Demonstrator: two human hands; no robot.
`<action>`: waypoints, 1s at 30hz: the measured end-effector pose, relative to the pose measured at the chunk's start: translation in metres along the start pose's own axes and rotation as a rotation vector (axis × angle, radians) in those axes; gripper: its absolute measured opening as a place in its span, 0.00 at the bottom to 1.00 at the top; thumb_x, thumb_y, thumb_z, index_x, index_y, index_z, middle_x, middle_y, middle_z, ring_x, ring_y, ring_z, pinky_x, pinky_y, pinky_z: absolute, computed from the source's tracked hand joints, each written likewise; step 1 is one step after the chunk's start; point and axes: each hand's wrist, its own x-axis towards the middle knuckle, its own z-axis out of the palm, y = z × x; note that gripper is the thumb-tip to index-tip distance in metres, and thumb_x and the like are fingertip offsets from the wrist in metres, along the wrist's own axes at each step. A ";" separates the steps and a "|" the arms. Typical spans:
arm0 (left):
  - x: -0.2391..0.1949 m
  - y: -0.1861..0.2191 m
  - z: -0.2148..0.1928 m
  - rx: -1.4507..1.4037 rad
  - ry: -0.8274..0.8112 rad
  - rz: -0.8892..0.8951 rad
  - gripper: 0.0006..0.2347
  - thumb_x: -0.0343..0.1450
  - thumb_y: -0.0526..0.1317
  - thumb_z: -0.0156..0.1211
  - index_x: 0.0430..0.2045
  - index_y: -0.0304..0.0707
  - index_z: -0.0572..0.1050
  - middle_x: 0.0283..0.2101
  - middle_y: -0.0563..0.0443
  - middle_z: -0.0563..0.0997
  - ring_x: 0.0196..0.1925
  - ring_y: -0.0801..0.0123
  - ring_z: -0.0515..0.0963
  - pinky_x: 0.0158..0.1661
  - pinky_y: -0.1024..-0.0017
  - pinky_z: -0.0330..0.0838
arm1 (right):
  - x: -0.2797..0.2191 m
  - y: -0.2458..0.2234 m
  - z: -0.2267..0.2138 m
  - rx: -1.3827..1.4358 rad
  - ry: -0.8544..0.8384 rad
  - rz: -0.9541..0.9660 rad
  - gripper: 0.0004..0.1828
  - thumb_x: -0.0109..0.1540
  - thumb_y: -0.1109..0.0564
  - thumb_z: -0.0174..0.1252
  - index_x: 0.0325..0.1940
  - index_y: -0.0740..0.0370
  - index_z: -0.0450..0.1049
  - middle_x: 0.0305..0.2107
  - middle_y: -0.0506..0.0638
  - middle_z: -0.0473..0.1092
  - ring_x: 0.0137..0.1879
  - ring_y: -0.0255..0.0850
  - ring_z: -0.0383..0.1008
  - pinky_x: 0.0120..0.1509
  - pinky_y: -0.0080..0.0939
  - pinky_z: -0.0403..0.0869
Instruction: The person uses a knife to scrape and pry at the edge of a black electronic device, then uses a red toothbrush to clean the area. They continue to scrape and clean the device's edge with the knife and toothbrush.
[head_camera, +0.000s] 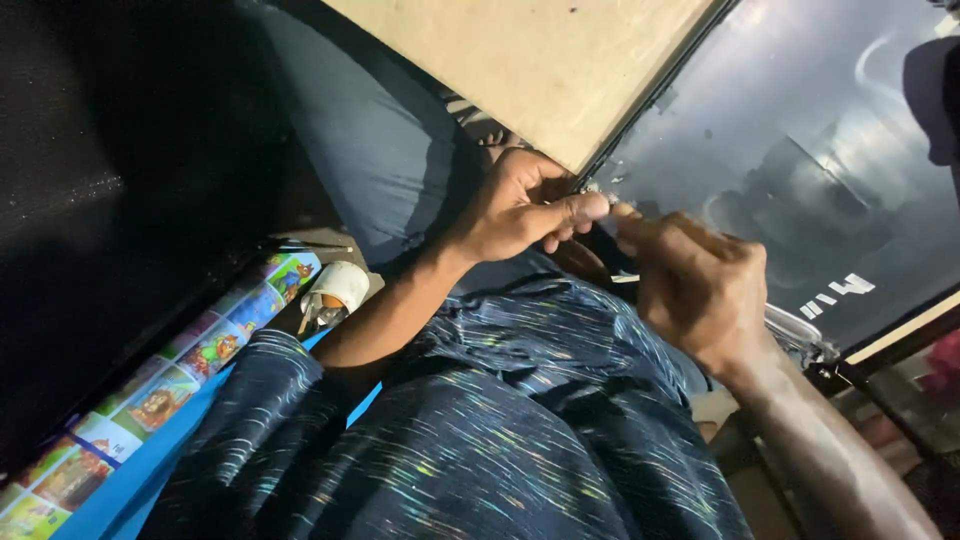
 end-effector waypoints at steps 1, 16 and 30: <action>0.000 0.000 -0.001 -0.048 -0.032 0.005 0.14 0.67 0.46 0.61 0.15 0.34 0.75 0.17 0.50 0.77 0.13 0.77 0.72 0.15 0.84 0.66 | -0.002 0.001 0.001 -0.085 0.018 -0.080 0.21 0.58 0.77 0.46 0.50 0.66 0.76 0.30 0.54 0.74 0.27 0.41 0.72 0.26 0.40 0.72; 0.001 -0.015 0.002 -0.081 -0.013 0.050 0.13 0.69 0.44 0.57 0.17 0.35 0.75 0.17 0.50 0.77 0.13 0.78 0.69 0.13 0.83 0.63 | -0.010 -0.031 0.002 -0.382 0.120 0.122 0.12 0.67 0.68 0.55 0.51 0.56 0.76 0.24 0.47 0.69 0.20 0.37 0.62 0.22 0.40 0.65; 0.002 -0.001 0.002 -0.035 -0.013 0.037 0.14 0.70 0.43 0.56 0.13 0.35 0.73 0.14 0.53 0.72 0.12 0.78 0.67 0.14 0.82 0.61 | -0.001 -0.040 0.002 -0.371 0.048 0.254 0.15 0.67 0.66 0.51 0.55 0.55 0.75 0.27 0.48 0.70 0.20 0.43 0.65 0.20 0.43 0.62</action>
